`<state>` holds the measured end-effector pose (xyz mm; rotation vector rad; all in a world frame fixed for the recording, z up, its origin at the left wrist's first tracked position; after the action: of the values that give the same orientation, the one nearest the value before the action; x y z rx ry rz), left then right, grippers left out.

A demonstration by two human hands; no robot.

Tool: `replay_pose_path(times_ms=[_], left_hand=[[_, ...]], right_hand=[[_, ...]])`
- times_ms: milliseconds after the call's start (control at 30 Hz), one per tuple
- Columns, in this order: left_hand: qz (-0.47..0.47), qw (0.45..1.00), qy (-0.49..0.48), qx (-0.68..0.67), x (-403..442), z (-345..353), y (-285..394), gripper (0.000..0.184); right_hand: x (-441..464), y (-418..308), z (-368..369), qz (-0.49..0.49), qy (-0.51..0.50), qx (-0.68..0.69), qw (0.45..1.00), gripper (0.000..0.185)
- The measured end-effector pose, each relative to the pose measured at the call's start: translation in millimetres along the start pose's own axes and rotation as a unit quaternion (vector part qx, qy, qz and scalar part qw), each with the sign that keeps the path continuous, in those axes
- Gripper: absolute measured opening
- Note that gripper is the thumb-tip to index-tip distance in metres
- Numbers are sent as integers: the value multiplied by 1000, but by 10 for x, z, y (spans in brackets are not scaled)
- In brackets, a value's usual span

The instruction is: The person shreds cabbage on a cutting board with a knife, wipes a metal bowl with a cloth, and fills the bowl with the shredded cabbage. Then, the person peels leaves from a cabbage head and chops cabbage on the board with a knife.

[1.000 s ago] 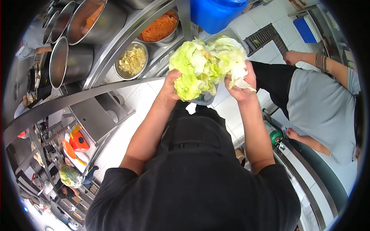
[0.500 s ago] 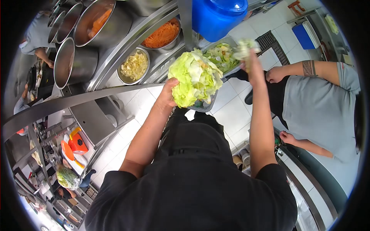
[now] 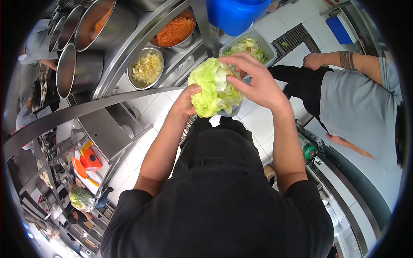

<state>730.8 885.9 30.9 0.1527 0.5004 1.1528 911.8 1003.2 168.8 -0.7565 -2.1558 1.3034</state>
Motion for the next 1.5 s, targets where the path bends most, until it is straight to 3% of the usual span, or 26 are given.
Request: replay_pose_path(times_ms=[333,433,533,633,767,800,867,933,1000,1033,1133,1233,1367,1500], left_hand=[[-17,1000,0,-9,-124,-77,0,80],[-22,1000,-1,-9,-161,-201,-23,81],[-25,1000,-14,-3,-180,-237,-37,82],[-6,1000,-3,-7,-170,-243,-39,84],[60,998,21,-27,-194,-199,41,89],[76,996,20,-32,-210,-135,87,91],[84,996,25,-24,-241,-26,139,95],[99,994,32,25,-206,-87,168,100],[96,994,27,37,-130,-148,193,101],[91,995,29,41,-153,-171,176,102],[75,996,34,27,-149,-71,172,102],[89,995,26,38,-115,42,150,102],[50,996,23,64,-137,7,131,99],[-12,993,-8,116,-69,162,151,89]], right_hand=[[-13,47,73,-9,10,-40,999,23],[-22,78,98,28,-5,40,999,19],[-63,142,69,131,-31,221,966,18],[-84,215,-94,91,25,278,956,18],[-148,596,-392,108,138,326,929,22],[-156,718,-478,150,166,248,943,28],[-214,1055,-560,182,154,-41,970,33],[-309,1358,-546,147,166,-271,937,37],[-269,1004,-507,209,131,-15,969,40],[-292,758,-388,239,108,118,958,42],[-303,117,-60,122,39,208,970,36],[-279,-24,81,134,14,159,978,30],[-262,-80,-21,142,52,73,986,22],[-256,-76,-75,35,99,-126,987,16]])
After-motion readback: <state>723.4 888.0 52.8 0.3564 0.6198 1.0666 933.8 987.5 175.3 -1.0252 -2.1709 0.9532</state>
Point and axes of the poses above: each hand's wrist, its own x-axis towards the middle knuckle, its own z-axis out of the palm, y = z × x, the point moved 4 cm from there along x, towards the middle knuckle, and after that the axes turned 1 degree about -z, right-handed, at the moved point
